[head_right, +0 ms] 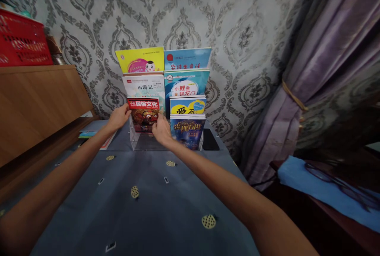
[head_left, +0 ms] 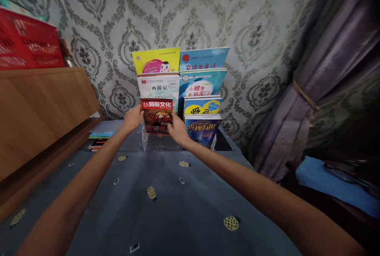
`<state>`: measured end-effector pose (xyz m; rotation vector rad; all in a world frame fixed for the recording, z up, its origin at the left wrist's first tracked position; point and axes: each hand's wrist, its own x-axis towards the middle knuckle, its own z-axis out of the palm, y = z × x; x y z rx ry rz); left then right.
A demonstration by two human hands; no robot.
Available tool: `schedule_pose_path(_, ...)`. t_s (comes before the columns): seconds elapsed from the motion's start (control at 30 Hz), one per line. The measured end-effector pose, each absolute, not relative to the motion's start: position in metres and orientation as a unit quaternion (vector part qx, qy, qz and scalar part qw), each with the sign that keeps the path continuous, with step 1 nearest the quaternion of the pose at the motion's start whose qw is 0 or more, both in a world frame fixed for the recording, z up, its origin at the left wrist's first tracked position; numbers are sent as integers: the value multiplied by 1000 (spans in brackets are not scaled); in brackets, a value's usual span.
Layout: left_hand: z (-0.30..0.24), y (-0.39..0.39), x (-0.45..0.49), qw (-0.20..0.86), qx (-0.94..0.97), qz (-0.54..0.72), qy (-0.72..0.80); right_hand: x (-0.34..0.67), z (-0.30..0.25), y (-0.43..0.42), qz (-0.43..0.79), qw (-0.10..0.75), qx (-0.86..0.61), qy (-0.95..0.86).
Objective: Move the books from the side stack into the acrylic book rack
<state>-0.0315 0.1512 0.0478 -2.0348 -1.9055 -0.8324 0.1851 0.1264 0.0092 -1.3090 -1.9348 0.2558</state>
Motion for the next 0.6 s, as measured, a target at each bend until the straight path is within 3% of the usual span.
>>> schedule_pose_path(0.6,42,175,-47,23,-690,-338,-640,189,-4,142,124,436,-469,-758)
